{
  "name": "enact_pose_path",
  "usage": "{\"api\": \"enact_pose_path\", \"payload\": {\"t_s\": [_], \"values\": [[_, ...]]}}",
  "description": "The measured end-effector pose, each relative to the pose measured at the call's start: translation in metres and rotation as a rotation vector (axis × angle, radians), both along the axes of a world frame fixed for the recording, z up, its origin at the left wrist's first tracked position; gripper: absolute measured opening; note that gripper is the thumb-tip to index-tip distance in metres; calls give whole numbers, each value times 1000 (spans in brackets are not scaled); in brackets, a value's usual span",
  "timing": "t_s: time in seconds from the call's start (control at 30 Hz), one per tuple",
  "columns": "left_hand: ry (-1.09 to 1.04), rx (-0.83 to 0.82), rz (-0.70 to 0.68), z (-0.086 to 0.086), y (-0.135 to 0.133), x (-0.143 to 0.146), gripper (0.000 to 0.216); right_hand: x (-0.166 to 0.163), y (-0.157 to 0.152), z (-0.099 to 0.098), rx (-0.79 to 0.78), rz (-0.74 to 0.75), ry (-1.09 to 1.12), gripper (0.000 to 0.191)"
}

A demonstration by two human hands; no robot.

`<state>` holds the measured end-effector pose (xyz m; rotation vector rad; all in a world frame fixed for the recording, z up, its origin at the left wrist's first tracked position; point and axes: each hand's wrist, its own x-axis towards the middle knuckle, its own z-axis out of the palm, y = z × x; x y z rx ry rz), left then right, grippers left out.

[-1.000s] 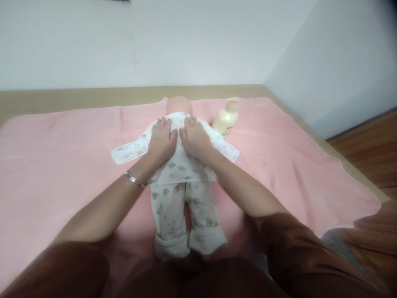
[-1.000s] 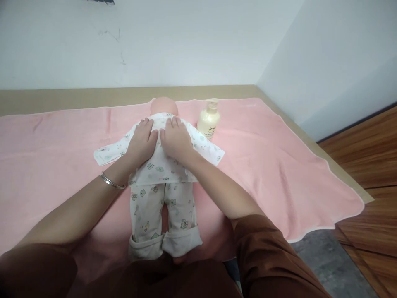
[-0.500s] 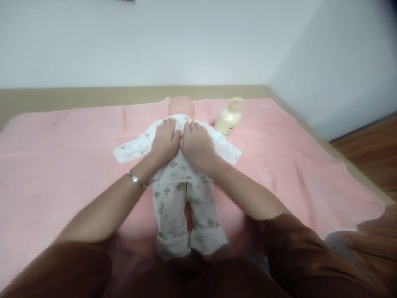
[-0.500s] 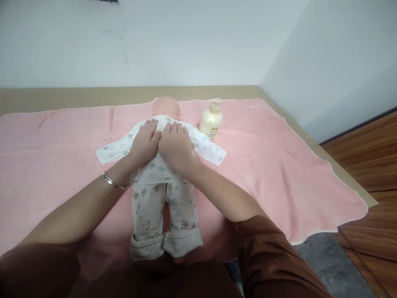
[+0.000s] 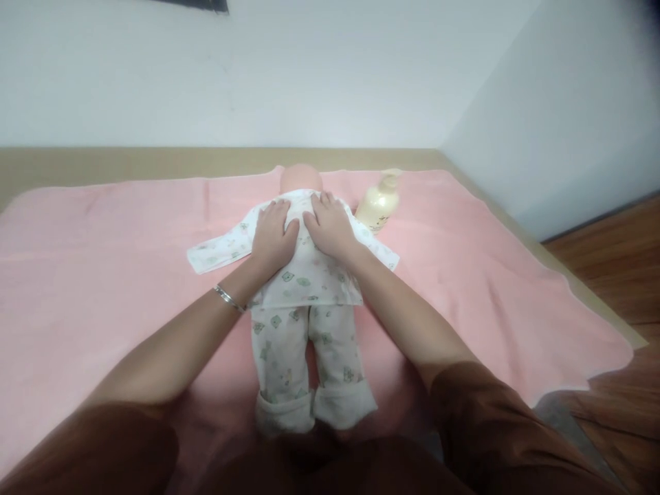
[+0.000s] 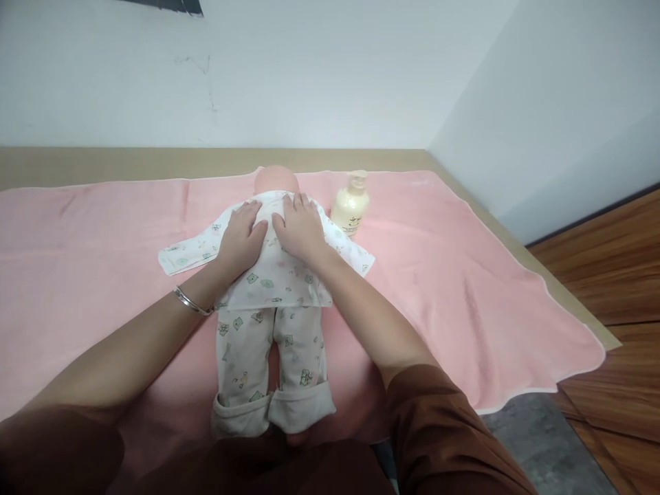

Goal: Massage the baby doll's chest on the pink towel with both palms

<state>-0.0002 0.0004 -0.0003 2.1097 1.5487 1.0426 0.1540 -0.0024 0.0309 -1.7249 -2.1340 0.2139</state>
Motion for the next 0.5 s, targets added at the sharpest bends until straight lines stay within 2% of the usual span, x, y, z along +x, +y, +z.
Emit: {"api": "enact_pose_path", "payload": {"t_s": [0.17, 0.37, 0.5], "values": [[103, 5, -25, 7, -3, 1, 53, -1, -4, 3, -31, 2, -20, 62], [247, 141, 1, 19, -25, 12, 37, 6, -3, 16, -59, 75, -21, 58], [220, 103, -16, 21, -27, 14, 37, 1, -8, 20, -40, 13, -105, 55]]}}
